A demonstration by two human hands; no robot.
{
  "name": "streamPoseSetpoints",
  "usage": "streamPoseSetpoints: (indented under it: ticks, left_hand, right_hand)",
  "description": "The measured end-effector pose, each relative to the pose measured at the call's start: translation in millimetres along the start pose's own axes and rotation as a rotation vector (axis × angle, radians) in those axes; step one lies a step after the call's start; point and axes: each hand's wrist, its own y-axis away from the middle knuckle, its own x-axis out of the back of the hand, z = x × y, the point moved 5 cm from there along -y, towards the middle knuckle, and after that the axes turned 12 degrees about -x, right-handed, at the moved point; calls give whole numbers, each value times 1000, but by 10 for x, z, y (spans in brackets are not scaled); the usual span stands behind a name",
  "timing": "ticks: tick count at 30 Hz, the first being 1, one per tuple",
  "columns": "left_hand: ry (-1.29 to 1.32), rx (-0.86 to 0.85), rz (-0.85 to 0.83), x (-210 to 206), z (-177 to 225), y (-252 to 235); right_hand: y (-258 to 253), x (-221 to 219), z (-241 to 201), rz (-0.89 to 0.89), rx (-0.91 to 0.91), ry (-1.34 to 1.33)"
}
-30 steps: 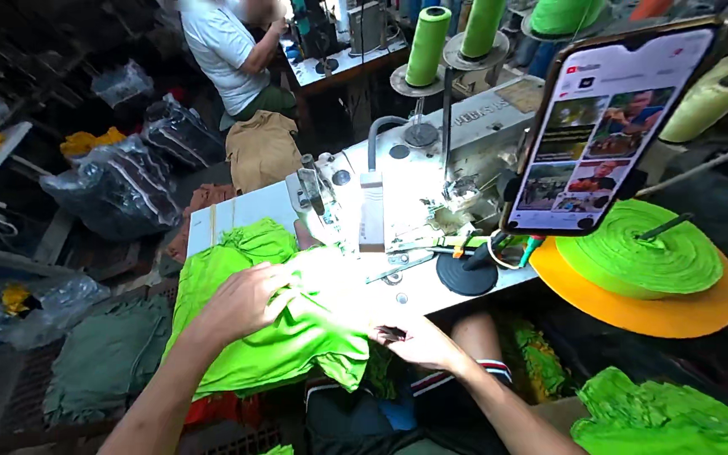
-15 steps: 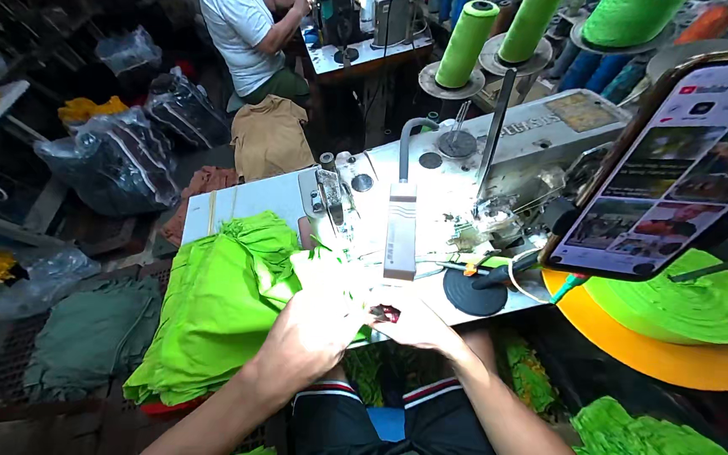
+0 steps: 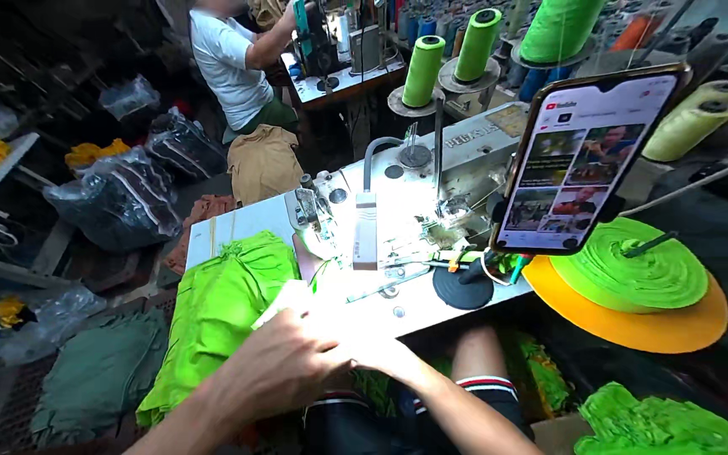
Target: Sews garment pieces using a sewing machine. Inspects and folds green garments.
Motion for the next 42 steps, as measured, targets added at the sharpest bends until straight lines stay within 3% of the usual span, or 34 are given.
streamPoseSetpoints:
  ticks: [2,5,6,8,10,11,13,15,16,19,21,25,28,32,42]
  left_hand:
    - [27,-1,6,-45,84,-127]
    - [-3,40,-1,-74,113,-65]
    - [-22,55,-5,-80,99,-3]
    - [-44,86,0,-125,66,99]
    - [-34,92,10,-154,44,68]
    - [-13,86,24,-154,31,12]
    - [31,70,37,-147,-58,-74]
    - [29,81,22,-125,-246,-17]
    - [20,116,-20,-124,-378,72]
    - [15,280,-155,-255,-739,434]
    - [23,352,-150,-347,-840,583]
    - [107,422,86,-299,-898,631]
    - [254,375,272,-198,-853,584]
    - [317,362,282,-300,-727,501]
    - [68,477,365,-493,-643,304]
  right_hand:
    - [-90,22,-159,-55,-43,-154]
    - [-89,54,-75,-74,-5,-66]
    - [-74,52,62,12,37,-54]
    - [25,136,359,404,84,-195]
    - [135,348,328,670,126,-305]
    - [165,420,232,659,197,-313]
    - [152,480,74,431,314,-334]
    - [136,472,154,186,310,-411]
    - [162,464,263,150,267,-426]
    - [324,399,557,173,142,-428]
    - [361,322,604,217,155,-446]
    - [244,297,558,247,176,-438]
    - [138,357,514,253,198,-405]
    - [45,427,470,255,205,-357]
    - [-69,538,413,270,239,-376]
